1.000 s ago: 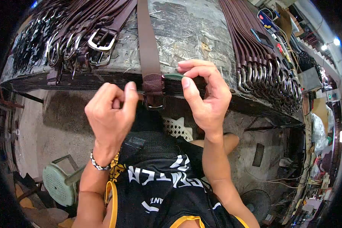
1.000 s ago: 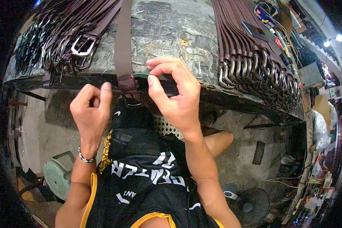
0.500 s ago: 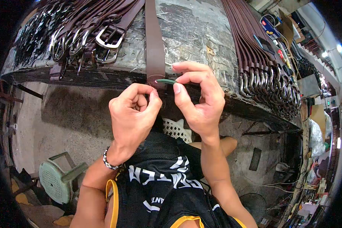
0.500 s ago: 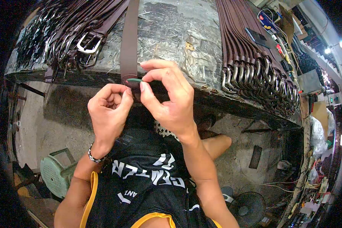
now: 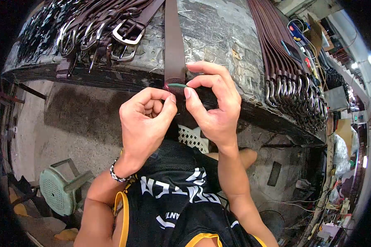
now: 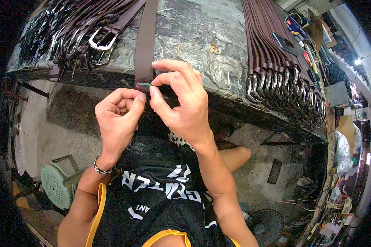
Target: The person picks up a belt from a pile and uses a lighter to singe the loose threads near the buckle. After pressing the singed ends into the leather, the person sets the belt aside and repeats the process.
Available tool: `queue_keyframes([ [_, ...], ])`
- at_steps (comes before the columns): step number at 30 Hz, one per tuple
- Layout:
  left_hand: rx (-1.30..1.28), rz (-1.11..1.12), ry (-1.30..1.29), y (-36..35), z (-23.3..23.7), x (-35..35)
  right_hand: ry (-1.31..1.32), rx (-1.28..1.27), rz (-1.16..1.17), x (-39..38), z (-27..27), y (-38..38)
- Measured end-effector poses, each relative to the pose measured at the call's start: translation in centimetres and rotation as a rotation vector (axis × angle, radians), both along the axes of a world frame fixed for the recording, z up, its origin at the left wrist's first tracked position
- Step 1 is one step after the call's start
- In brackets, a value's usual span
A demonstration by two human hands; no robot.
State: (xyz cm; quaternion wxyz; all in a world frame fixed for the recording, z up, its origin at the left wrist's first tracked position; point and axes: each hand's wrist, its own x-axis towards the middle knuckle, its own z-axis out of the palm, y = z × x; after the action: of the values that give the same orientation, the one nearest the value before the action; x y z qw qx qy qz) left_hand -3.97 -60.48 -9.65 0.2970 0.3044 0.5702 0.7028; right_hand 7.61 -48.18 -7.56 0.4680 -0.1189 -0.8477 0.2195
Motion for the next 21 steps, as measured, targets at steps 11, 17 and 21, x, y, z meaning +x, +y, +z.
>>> queue_keyframes([
  [11, -0.006, -0.012, 0.019, -0.1, -0.1, -0.1, -0.003, -0.002, -0.006, -0.1, -0.1, -0.1],
  [17, 0.016, -0.042, 0.247, -0.5, -0.5, 0.0, 0.119, -0.126, 0.032, 1.0, 0.1, 0.2],
  [21, 0.023, -0.062, 0.543, -1.0, -0.7, -0.2, 0.191, -0.181, -0.068, 3.3, -0.3, 0.6],
])
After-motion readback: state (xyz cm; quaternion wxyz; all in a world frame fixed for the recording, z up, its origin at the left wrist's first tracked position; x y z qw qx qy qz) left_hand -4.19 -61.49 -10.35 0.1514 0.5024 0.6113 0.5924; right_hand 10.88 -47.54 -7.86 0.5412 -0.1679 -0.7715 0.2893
